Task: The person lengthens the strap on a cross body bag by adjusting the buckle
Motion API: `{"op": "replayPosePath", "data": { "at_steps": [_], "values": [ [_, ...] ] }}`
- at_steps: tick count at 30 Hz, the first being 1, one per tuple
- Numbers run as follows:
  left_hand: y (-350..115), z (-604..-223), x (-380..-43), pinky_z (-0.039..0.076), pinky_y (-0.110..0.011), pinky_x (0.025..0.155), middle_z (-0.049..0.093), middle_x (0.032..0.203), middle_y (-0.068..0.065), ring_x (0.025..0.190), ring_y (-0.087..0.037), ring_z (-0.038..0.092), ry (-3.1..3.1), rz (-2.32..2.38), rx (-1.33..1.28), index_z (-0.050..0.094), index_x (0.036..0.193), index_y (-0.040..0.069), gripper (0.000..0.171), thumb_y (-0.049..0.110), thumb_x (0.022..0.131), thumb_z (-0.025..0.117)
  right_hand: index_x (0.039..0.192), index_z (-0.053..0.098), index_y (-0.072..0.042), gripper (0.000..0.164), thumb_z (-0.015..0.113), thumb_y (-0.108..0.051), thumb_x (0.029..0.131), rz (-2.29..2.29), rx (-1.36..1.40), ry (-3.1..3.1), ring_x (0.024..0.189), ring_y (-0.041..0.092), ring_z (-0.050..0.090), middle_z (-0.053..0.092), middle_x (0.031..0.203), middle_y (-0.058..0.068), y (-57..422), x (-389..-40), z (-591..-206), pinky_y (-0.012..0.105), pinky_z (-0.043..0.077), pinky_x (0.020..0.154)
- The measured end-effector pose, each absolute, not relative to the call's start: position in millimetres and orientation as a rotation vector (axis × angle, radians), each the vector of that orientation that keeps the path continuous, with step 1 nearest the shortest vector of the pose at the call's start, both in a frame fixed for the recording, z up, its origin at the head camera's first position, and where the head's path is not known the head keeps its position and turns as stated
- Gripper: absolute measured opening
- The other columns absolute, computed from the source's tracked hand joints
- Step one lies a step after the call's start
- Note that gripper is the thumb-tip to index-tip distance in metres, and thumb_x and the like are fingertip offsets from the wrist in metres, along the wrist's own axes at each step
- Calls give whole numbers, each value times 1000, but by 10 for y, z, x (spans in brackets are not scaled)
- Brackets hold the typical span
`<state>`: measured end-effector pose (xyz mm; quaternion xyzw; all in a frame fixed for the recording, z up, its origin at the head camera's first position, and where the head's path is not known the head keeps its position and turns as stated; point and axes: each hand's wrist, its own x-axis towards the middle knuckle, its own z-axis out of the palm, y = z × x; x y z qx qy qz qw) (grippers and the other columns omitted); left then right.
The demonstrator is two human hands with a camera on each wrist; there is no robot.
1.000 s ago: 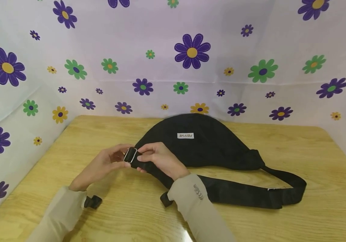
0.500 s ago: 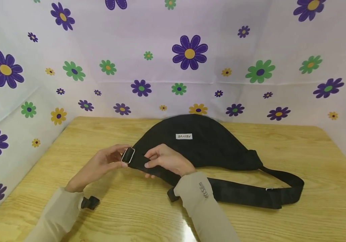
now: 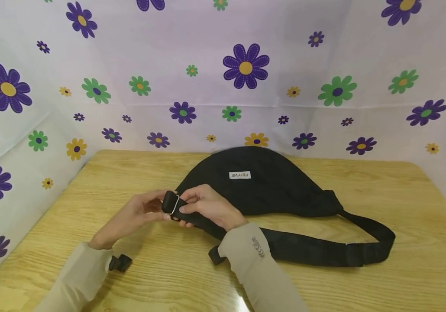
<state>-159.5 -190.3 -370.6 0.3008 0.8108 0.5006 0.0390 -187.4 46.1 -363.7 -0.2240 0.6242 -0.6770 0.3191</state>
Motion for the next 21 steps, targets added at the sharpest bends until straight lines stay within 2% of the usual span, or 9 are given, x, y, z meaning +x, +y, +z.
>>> {"op": "replayPosePath", "data": {
  "at_steps": [12,21],
  "values": [
    [-1890,-3695,-1586,54,-30,79,69,112,-11,87,-19,63,2494,1513,946,60,133,-7,45,-3,91,73,109,63,11,13,59,7,97,-1768,-599,1640,72,21,70,72,94,15,467,-1880,-3637,31,56,65],
    [-1919,-3686,-1586,55,-30,77,69,109,-16,83,-17,62,2520,1519,924,54,135,-15,48,-6,92,71,117,61,15,22,56,11,96,-1642,-643,1610,71,22,70,72,96,19,631,-1970,-3666,30,57,67]
  ]
}}
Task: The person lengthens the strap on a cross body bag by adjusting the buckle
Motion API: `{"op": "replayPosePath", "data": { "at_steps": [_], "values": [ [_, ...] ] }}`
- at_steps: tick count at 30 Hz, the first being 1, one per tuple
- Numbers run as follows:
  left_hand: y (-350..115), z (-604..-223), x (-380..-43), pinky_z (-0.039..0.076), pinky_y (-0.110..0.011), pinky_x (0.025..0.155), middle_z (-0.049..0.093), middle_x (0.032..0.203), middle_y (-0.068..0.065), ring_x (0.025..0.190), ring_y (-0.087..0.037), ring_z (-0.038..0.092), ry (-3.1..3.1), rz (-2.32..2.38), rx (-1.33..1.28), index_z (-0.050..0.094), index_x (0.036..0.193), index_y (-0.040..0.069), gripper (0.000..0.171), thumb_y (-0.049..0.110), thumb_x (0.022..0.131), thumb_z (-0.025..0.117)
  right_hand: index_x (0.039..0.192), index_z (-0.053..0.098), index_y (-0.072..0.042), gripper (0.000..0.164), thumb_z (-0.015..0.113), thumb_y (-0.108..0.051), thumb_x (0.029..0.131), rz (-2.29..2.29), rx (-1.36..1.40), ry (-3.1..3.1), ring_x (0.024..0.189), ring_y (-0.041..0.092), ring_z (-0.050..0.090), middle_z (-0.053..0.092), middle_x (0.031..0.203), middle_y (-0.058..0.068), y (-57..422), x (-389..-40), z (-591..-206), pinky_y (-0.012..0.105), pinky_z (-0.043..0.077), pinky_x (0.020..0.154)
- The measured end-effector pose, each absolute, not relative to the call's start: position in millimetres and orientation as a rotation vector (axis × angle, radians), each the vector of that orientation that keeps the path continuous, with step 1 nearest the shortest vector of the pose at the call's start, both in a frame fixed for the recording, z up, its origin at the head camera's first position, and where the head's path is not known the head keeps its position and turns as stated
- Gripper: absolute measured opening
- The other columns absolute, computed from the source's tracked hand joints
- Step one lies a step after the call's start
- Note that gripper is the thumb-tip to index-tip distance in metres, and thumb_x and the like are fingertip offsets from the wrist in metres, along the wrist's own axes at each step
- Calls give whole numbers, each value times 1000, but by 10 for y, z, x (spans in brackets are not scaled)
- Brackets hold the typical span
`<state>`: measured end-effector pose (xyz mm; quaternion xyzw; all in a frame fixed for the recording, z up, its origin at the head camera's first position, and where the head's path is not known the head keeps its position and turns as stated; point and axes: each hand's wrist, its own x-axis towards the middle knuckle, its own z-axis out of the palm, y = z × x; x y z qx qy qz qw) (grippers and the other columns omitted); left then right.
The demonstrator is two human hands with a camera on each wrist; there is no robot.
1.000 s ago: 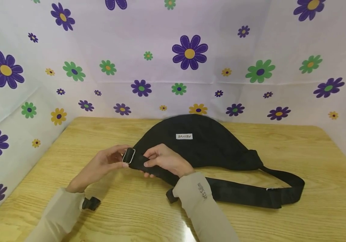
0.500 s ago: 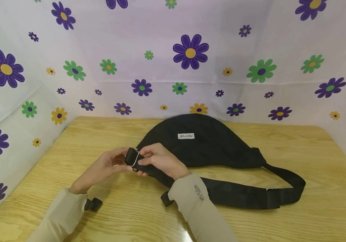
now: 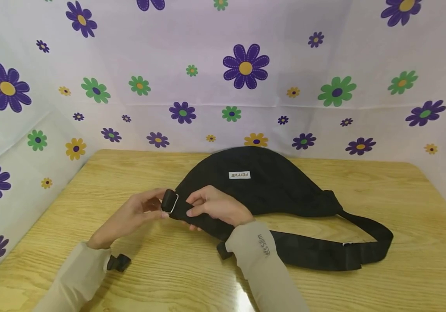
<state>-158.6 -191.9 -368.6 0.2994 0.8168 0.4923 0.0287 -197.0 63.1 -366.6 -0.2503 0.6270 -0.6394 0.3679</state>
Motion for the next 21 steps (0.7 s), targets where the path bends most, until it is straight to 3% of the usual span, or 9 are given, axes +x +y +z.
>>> {"op": "replayPosePath", "data": {
  "at_steps": [8,21],
  "values": [
    [-1919,-3680,-1575,54,-28,78,68,107,-14,84,-16,62,2541,1510,888,52,137,-15,51,-5,91,72,113,63,11,20,56,14,95,-1494,-741,1623,72,24,70,72,97,20,791,-2014,-3658,35,58,75],
    [-1899,-3706,-1574,54,-29,77,67,104,-7,84,-19,61,2521,1540,935,62,129,-6,40,-3,91,73,115,59,18,23,54,17,93,-1640,-784,1569,69,19,69,72,90,17,657,-1975,-3661,28,54,61]
  ]
}}
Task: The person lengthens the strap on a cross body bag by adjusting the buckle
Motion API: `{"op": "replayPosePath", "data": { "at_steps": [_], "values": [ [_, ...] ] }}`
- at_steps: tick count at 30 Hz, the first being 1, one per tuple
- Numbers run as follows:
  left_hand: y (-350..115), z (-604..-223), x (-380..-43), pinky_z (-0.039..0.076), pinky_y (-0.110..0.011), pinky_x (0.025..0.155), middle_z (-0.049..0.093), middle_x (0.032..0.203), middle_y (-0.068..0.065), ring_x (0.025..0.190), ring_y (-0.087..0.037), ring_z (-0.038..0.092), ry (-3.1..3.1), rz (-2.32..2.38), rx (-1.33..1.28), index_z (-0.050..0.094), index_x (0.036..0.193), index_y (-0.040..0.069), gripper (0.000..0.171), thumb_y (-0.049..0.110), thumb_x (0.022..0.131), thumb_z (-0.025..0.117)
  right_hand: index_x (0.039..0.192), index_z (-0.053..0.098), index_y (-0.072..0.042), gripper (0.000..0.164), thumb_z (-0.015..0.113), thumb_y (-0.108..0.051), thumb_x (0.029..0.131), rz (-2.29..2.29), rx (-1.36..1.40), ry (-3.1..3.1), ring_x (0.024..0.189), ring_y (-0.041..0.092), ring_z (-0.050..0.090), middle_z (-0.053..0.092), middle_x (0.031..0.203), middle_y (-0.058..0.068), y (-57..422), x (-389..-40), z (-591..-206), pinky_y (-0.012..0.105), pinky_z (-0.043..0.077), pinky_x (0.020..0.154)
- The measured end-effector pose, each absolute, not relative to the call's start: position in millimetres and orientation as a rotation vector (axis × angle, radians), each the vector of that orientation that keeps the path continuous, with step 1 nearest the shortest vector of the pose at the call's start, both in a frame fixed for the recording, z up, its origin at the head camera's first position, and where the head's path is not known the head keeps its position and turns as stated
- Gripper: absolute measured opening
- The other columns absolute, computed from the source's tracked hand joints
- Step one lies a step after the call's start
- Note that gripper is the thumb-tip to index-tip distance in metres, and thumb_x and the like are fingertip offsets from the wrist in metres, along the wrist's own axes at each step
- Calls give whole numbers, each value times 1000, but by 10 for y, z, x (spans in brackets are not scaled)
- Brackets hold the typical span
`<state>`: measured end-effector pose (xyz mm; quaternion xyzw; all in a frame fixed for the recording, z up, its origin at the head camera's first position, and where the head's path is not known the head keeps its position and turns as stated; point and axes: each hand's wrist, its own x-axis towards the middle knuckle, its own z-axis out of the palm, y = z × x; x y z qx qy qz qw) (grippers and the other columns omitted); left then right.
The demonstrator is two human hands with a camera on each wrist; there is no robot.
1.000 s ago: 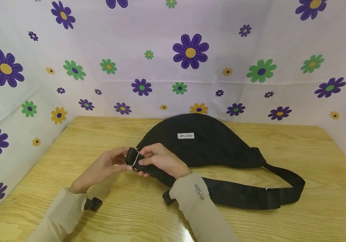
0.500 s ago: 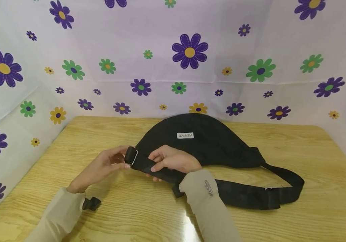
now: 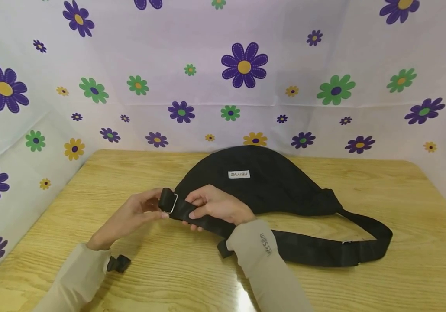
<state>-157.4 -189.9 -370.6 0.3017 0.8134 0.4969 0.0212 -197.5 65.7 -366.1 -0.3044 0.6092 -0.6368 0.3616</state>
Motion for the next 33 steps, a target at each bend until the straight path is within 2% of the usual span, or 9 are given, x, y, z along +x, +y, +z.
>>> {"op": "replayPosePath", "data": {
  "at_steps": [8,16,19,23,28,33],
  "values": [
    [-1835,-3716,-1573,54,-31,79,67,100,-3,86,-18,63,2514,1494,992,63,127,-4,38,-1,91,74,108,60,12,16,57,15,93,-1712,-739,1635,69,22,69,71,95,19,544,-1910,-3630,31,55,63],
    [-1854,-3689,-1576,55,-32,82,68,105,-7,89,-19,63,2510,1498,959,63,126,-5,35,-1,92,73,116,59,13,24,56,17,93,-1669,-745,1612,72,24,69,70,99,27,633,-1947,-3627,33,57,70],
    [-1869,-3683,-1572,54,-31,82,67,105,-7,89,-19,63,2511,1513,952,63,126,-5,37,-2,92,73,118,59,13,27,57,17,92,-1620,-731,1623,74,25,69,71,99,24,697,-1964,-3608,35,58,73],
    [-1882,-3669,-1558,54,-30,81,67,105,-7,88,-20,62,2500,1538,946,63,127,-5,38,-2,91,74,113,63,11,22,58,16,92,-1534,-705,1655,71,25,67,72,96,21,796,-1991,-3609,37,58,76],
    [-1890,-3650,-1542,54,-30,80,66,104,-5,87,-20,62,2502,1533,933,63,127,-3,38,-2,91,73,106,65,10,18,59,16,90,-1474,-731,1705,67,19,65,72,85,12,898,-2021,-3626,30,55,72],
    [-1882,-3669,-1552,54,-30,79,67,103,-5,86,-19,62,2507,1523,930,63,128,-4,39,-2,90,74,107,64,12,18,58,16,90,-1499,-748,1763,67,19,66,70,81,9,866,-2016,-3614,30,56,71]
  ]
}}
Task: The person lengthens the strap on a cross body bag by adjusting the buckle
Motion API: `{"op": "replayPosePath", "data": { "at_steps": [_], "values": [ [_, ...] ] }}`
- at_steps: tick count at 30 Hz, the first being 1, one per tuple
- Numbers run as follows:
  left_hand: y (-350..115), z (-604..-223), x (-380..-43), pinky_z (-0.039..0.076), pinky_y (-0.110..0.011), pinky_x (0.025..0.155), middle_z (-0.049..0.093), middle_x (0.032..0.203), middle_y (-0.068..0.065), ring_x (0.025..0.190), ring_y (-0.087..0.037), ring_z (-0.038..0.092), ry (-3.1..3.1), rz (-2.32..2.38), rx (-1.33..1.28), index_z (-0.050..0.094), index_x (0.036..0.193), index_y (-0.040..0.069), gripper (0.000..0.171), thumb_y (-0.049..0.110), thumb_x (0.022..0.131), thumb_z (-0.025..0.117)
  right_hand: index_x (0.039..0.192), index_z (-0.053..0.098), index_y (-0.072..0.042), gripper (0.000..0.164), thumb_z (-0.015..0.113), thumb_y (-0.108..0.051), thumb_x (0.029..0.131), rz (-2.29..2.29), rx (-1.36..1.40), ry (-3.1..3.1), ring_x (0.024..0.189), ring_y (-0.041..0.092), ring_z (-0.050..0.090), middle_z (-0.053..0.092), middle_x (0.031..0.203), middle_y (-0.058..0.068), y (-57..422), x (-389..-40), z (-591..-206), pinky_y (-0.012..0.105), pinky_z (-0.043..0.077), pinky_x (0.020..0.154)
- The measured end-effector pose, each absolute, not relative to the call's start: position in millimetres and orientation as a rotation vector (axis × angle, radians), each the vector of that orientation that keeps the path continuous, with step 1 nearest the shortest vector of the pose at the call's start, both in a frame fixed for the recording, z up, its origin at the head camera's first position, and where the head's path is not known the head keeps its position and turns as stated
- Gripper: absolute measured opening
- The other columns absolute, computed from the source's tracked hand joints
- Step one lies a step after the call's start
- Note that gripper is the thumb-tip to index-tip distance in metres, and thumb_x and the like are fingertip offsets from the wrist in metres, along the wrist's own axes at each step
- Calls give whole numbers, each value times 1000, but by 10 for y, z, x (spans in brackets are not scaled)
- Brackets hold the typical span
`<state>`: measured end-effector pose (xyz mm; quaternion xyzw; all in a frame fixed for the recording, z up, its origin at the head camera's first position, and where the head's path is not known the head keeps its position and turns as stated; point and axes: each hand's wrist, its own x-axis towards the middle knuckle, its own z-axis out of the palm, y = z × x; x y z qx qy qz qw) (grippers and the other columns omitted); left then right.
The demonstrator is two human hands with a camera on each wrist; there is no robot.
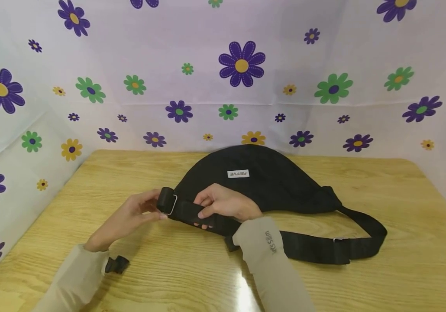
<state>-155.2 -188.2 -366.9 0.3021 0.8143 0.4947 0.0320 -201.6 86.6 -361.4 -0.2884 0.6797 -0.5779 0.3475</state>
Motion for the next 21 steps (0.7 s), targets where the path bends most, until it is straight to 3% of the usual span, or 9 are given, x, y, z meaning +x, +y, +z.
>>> {"op": "replayPosePath", "data": {
  "at_steps": [4,10,21],
  "values": [
    [-1884,-3697,-1563,54,-31,78,67,99,-4,85,-18,62,2500,1526,935,64,126,-4,36,-2,91,74,107,66,12,18,58,15,92,-1548,-761,1806,67,20,68,72,86,12,754,-1982,-3593,33,57,72],
    [-1862,-3696,-1557,54,-32,79,67,97,-2,86,-19,61,2504,1501,922,66,119,-2,29,0,91,74,107,66,13,16,58,15,92,-1649,-814,1798,65,19,68,73,90,15,612,-1938,-3592,31,57,65],
    [-1839,-3678,-1540,54,-32,79,64,94,-2,84,-20,60,2451,1530,880,65,122,-1,38,-1,86,79,109,65,10,17,59,12,94,-1703,-743,1807,64,20,67,74,92,14,585,-1934,-3610,35,58,67]
  ]
}}
